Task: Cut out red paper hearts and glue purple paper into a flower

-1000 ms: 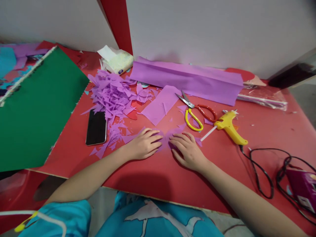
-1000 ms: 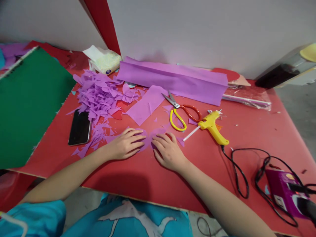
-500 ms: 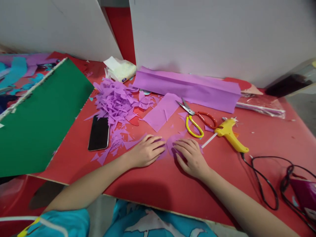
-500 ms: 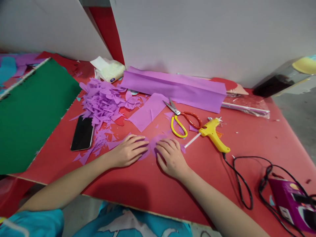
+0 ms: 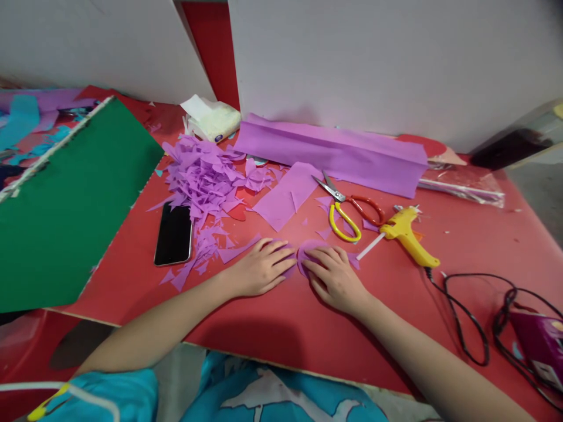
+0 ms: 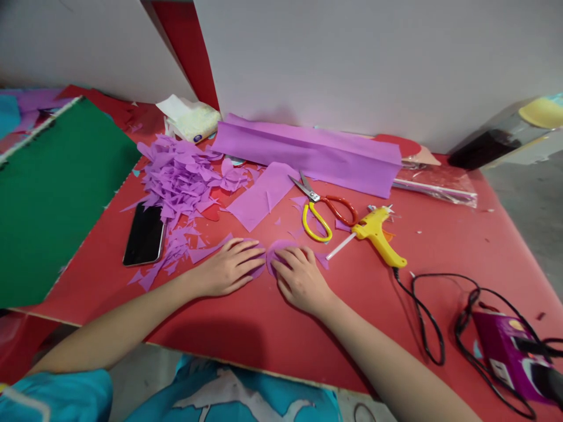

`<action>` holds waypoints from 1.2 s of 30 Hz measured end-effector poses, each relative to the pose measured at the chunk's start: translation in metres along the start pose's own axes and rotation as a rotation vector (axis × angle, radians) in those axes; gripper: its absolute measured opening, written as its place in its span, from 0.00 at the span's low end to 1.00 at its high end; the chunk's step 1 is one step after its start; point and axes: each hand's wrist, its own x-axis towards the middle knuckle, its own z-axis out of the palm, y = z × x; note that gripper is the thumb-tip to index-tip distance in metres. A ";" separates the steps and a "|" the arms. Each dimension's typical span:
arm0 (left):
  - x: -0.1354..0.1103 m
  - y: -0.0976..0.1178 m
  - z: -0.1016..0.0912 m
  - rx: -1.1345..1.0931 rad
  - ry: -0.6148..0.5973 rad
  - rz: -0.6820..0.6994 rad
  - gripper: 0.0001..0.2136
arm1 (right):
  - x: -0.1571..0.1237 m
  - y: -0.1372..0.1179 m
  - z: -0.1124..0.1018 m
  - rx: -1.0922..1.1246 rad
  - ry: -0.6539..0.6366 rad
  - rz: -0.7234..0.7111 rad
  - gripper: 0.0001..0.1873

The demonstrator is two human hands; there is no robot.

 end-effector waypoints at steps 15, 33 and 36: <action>0.002 0.001 0.001 0.028 -0.047 -0.070 0.19 | 0.001 0.003 0.003 0.004 0.075 -0.021 0.13; 0.003 -0.001 -0.001 -0.008 0.009 -0.068 0.18 | 0.001 0.004 0.000 0.070 0.182 -0.004 0.11; 0.002 -0.002 0.001 0.000 0.080 -0.087 0.18 | -0.002 0.008 0.001 0.081 0.329 0.037 0.09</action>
